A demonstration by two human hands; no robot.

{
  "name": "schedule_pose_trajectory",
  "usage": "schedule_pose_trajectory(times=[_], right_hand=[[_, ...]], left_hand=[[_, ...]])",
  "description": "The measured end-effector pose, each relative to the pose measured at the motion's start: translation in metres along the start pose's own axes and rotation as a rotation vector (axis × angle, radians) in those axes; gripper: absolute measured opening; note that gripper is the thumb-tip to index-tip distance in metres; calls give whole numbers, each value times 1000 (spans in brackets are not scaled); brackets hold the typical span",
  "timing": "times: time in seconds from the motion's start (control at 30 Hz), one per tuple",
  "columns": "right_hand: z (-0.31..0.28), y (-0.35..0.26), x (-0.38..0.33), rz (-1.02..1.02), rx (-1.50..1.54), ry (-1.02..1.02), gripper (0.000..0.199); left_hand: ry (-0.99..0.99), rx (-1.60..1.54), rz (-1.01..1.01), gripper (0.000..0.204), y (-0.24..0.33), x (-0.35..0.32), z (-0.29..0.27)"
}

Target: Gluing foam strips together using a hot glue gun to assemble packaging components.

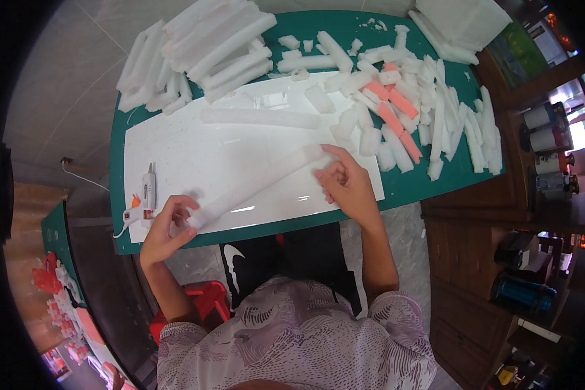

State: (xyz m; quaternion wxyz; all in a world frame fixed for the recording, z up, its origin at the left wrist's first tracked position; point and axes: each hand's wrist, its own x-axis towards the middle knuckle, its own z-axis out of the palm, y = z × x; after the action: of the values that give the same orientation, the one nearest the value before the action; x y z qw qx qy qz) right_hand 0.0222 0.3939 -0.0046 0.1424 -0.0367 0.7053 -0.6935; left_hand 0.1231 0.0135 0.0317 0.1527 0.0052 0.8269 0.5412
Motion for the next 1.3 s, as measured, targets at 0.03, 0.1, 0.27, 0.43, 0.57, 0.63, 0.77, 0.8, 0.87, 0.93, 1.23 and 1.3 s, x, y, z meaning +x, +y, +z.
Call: schedule_pose_trajectory(times=[0.03, 0.1, 0.27, 0.43, 0.57, 0.63, 0.77, 0.8, 0.87, 0.93, 1.23, 1.3], right_hand=[[-1, 0, 2, -21, -39, 17, 44], [-1, 0, 5, -42, -77, 37, 43], [2, 3, 9, -84, -130, 56, 38], [-2, 1, 12, -89, -163, 67, 36], [-6, -6, 15, -97, -203, 69, 37], [-7, -5, 18, -142, -233, 66, 38], [-15, -11, 23, -195, -336, 47, 42], [-17, -16, 25, -199, -334, 34, 42], [-20, -31, 30, -264, -514, 36, 46], [-17, -48, 33, -313, -603, -26, 49], [58, -35, 14, -713, -578, -246, 44], [101, -30, 9, -642, -516, -429, 49]], left_hand=[[59, 136, -2, 59, 4, 1, 0], [115, 167, -6, 63, 10, -2, -1], [210, 156, 0, 71, 11, -13, 6], [324, 17, 49, 69, 0, -19, 15], [373, -49, 57, 66, -9, -25, 21], [417, -73, 78, 63, -13, -29, 21], [451, -88, 68, 61, -10, -32, 22], [462, -95, 75, 58, -11, -34, 22], [489, -99, 77, 55, -12, -39, 23], [581, -157, 81, 42, -16, -50, 26], [898, 675, 203, 36, -26, -45, -30], [760, 796, 111, 47, -44, -47, -52]])
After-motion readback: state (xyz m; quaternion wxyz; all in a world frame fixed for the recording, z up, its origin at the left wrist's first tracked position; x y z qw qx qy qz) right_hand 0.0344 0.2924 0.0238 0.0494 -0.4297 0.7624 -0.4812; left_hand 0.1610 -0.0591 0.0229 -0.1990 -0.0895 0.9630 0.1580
